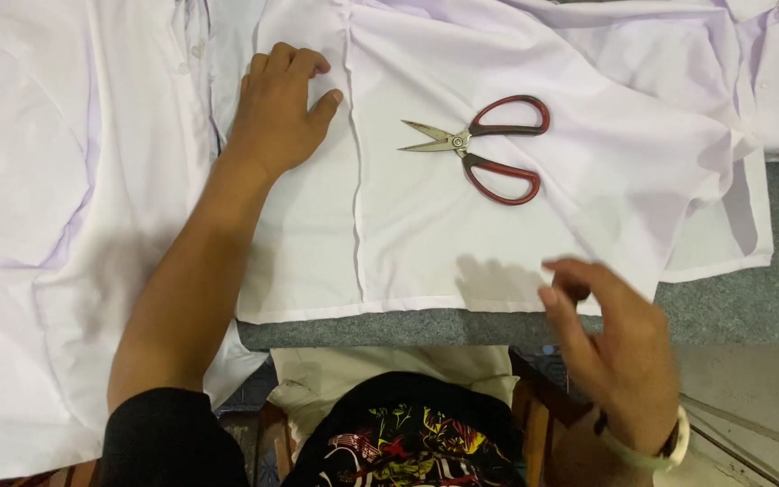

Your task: Trimming loose threads from white shirts using scissors on a work table in a factory setting.

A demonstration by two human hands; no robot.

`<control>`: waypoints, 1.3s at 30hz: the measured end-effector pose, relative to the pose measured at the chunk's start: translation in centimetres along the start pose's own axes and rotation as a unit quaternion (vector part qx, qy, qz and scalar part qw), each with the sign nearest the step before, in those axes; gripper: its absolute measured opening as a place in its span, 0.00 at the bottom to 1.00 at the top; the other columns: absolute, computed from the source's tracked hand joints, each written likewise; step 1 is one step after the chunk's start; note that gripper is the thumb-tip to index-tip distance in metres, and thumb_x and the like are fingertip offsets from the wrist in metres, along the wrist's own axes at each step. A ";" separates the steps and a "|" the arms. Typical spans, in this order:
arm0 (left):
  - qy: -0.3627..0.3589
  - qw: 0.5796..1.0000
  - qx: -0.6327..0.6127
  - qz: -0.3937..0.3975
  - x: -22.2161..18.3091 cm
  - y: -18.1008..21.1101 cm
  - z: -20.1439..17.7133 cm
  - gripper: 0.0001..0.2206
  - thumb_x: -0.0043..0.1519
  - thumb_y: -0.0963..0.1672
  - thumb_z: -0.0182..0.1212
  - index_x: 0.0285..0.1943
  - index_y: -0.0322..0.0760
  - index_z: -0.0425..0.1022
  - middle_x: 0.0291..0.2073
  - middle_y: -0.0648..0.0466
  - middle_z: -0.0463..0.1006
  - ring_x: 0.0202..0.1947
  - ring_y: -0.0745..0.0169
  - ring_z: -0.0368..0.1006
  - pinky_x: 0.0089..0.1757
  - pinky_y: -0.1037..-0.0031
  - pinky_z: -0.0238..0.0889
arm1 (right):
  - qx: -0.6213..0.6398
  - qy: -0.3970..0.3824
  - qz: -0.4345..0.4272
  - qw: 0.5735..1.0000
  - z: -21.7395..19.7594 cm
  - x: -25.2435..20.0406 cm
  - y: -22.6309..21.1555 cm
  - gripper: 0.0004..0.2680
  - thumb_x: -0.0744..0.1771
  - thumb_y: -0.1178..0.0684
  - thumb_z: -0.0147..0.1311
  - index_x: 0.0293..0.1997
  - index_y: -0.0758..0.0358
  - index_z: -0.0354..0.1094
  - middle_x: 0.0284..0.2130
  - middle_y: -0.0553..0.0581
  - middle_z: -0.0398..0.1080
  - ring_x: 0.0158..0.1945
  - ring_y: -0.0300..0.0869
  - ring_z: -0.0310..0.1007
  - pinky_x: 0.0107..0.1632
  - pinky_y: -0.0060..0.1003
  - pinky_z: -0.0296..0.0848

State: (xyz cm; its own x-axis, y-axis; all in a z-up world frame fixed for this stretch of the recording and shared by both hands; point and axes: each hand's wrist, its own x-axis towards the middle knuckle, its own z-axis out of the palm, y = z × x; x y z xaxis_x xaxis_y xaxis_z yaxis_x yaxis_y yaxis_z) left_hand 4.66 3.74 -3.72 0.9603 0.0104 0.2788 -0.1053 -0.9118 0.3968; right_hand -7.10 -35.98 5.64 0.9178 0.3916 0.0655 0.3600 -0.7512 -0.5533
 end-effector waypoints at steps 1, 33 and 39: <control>-0.005 1.000 -0.007 0.000 0.0 -0.5 0.1 0.14 0.67 0.47 0.62 0.58 0.37 0.72 0.50 0.48 0.69 0.50 0.40 0.63 0.50 0.54 0.60 | -0.041 -0.002 -0.005 0.999 -0.7 2.0 -1.1 0.13 0.70 0.50 0.51 0.58 0.65 0.70 0.37 0.57 0.74 0.37 0.44 0.74 0.41 0.41 0.72; -0.301 0.949 -0.006 -0.099 -1.4 8.4 -4.5 0.16 0.63 0.47 0.56 0.22 0.40 0.76 0.13 0.51 0.72 0.16 0.54 0.70 0.28 0.65 0.62 | -0.257 -0.241 -0.103 0.930 1.2 16.6 0.7 0.22 0.68 0.45 0.54 0.71 0.57 0.61 0.63 0.61 0.64 0.69 0.55 0.59 0.66 0.50 0.60; 0.029 0.998 -0.007 0.052 -1.8 6.8 -2.3 0.15 0.61 0.44 0.68 0.52 0.35 0.69 0.41 0.49 0.70 0.40 0.46 0.72 0.35 0.58 0.69 | -0.268 -0.262 -0.121 0.919 1.8 16.8 1.3 0.21 0.68 0.48 0.49 0.70 0.56 0.58 0.51 0.64 0.69 0.52 0.57 0.71 0.48 0.52 0.68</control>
State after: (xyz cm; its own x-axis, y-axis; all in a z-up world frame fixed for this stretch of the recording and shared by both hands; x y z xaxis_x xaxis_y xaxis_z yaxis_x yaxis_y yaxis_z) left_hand 1.63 -1.53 0.50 0.9278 -0.0596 0.3683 -0.2072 -0.9033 0.3757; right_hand 8.47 -29.39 4.51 0.6440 0.6788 -0.3529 0.7032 -0.7069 -0.0763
